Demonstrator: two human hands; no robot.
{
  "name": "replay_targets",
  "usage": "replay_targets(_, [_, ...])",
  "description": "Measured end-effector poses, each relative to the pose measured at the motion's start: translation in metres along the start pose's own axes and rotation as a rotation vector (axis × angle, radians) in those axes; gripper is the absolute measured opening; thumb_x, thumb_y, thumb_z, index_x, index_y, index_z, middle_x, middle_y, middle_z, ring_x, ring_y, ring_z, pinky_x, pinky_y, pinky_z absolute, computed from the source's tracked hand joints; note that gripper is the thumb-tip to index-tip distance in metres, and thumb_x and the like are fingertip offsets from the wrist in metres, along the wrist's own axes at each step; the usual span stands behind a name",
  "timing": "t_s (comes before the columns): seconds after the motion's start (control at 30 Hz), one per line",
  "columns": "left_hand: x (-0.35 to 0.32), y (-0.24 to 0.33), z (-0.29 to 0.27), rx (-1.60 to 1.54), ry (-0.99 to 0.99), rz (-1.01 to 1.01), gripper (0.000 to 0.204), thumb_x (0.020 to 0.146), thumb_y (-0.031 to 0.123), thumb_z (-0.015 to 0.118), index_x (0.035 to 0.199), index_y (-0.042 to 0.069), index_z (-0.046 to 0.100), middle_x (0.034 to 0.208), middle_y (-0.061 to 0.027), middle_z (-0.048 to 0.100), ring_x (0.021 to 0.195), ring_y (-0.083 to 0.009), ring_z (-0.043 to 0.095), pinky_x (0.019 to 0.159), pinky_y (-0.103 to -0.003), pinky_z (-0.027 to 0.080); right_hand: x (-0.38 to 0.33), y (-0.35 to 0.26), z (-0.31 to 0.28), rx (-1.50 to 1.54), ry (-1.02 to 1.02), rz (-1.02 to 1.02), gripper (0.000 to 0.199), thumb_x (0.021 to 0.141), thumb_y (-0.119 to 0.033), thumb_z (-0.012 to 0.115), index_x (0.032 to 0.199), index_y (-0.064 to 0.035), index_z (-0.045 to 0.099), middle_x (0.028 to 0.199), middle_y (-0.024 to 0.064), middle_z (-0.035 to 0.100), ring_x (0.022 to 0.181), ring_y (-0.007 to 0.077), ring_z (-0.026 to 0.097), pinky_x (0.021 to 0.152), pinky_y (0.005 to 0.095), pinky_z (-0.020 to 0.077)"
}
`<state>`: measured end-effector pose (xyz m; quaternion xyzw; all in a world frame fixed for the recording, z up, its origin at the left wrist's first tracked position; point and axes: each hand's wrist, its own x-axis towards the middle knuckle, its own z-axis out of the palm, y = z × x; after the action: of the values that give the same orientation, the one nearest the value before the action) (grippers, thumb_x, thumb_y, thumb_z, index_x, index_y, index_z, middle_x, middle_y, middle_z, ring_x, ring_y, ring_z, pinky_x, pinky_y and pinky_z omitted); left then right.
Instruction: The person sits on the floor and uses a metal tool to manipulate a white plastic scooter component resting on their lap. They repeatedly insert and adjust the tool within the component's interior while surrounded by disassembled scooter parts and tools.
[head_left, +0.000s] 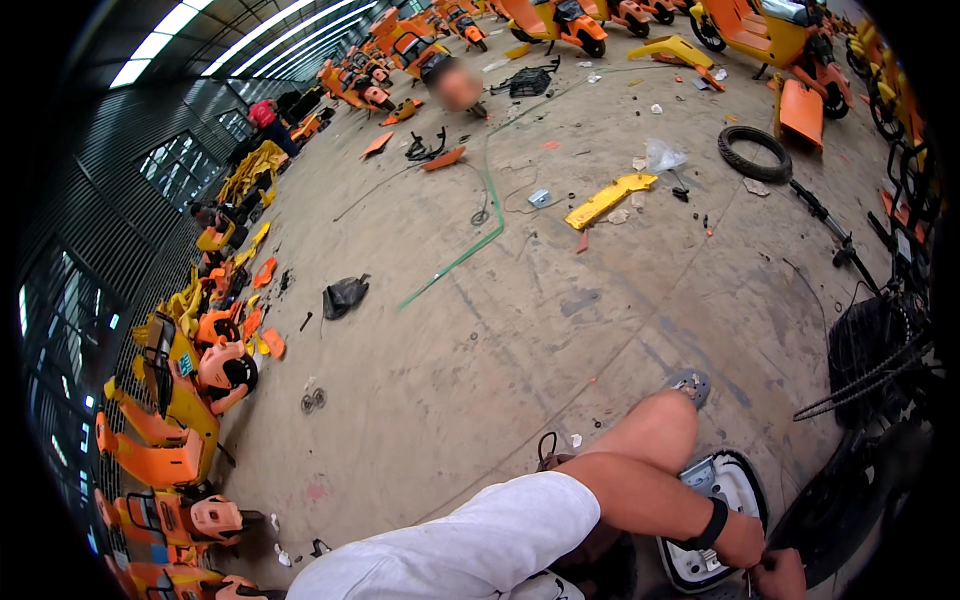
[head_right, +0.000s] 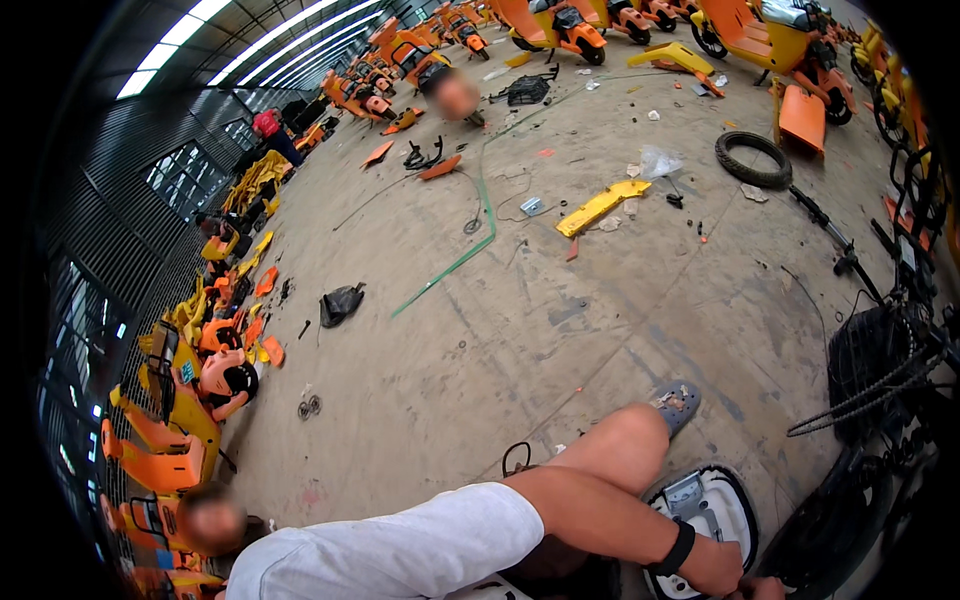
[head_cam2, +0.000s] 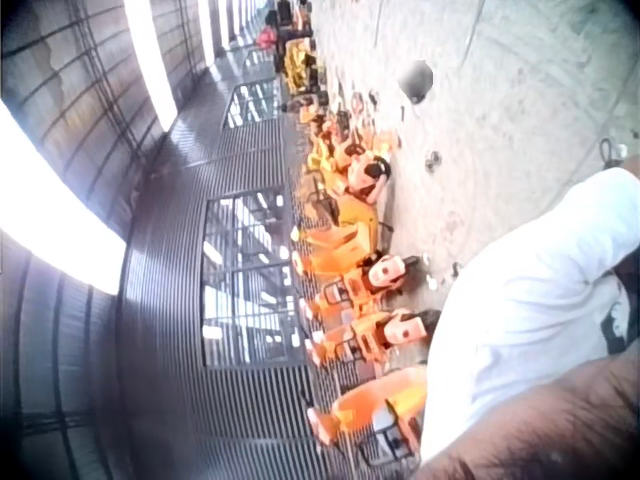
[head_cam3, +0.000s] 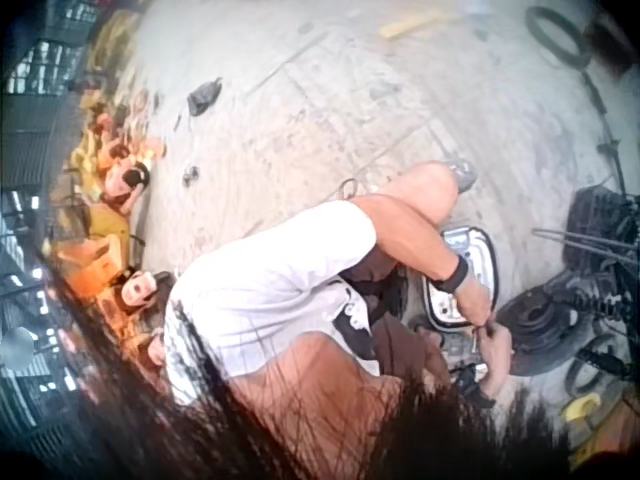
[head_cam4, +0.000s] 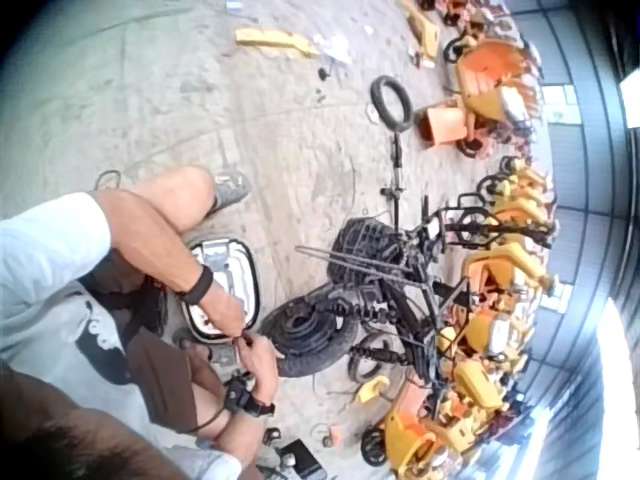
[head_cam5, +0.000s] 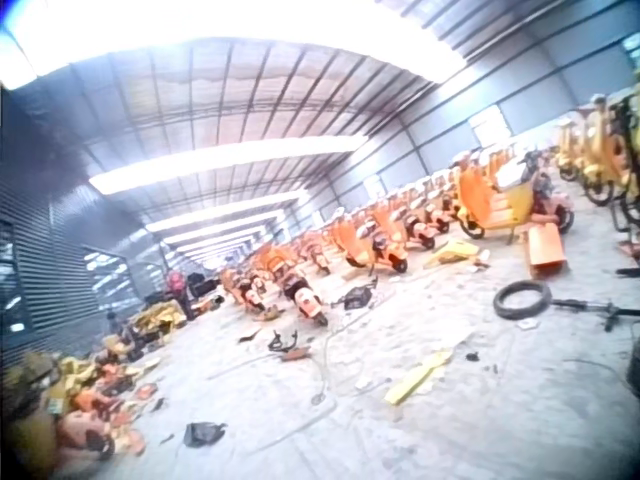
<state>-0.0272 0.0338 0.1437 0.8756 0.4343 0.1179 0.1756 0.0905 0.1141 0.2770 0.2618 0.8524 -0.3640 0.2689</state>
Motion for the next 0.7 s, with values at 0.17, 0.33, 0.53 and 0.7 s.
replay_targets(0.17, [-0.013, 0.008, -0.021, 0.075, 0.086, -0.021, 0.011, 0.071, 0.016, 0.067, 0.076, 0.008, 0.073, 0.079, -0.0114, 0.071, 0.078, -0.0319, 0.068, 0.068, -0.046, 0.049, -0.001, 0.007, 0.008, -0.016, -0.001, 0.004, 0.027, 0.086, -0.019, 0.064, 0.088, 0.0072, 0.067, 0.067, 0.0224, 0.064, 0.061, 0.0180, 0.063, 0.059, 0.0386, 0.0472])
replay_targets(0.33, [-0.016, 0.009, -0.033, -0.015, 0.276, -0.015, 0.015, 0.072, 0.020, 0.067, 0.079, 0.007, 0.071, 0.081, -0.0124, 0.071, 0.085, -0.0309, 0.067, 0.076, -0.049, 0.046, -0.004, 0.008, 0.008, 0.039, 0.012, 0.045, 0.024, 0.087, -0.017, 0.065, 0.088, 0.0072, 0.067, 0.066, 0.0156, 0.067, 0.060, 0.0164, 0.063, 0.057, 0.0369, 0.0475])
replay_targets(0.53, [-0.020, 0.017, -0.042, 0.103, 0.517, -0.112, 0.022, 0.068, 0.018, 0.067, 0.085, 0.005, 0.070, 0.077, -0.0158, 0.070, 0.080, -0.0329, 0.069, 0.067, -0.045, 0.051, -0.007, 0.000, 0.011, 0.098, 0.049, -0.040, 0.023, 0.089, -0.014, 0.063, 0.089, 0.0088, 0.066, 0.068, 0.0159, 0.068, 0.063, 0.0164, 0.066, 0.058, 0.0352, 0.0507])
replay_targets(0.7, [-0.013, 0.016, -0.027, -0.160, 0.107, -0.169, 0.016, 0.066, 0.016, 0.066, 0.074, 0.003, 0.070, 0.073, -0.0173, 0.068, 0.072, -0.0360, 0.068, 0.060, -0.045, 0.052, -0.008, -0.006, 0.009, 0.162, -0.033, 0.097, 0.020, 0.087, -0.012, 0.064, 0.091, 0.0078, 0.067, 0.071, 0.0160, 0.069, 0.065, 0.0192, 0.068, 0.061, 0.0360, 0.0519])
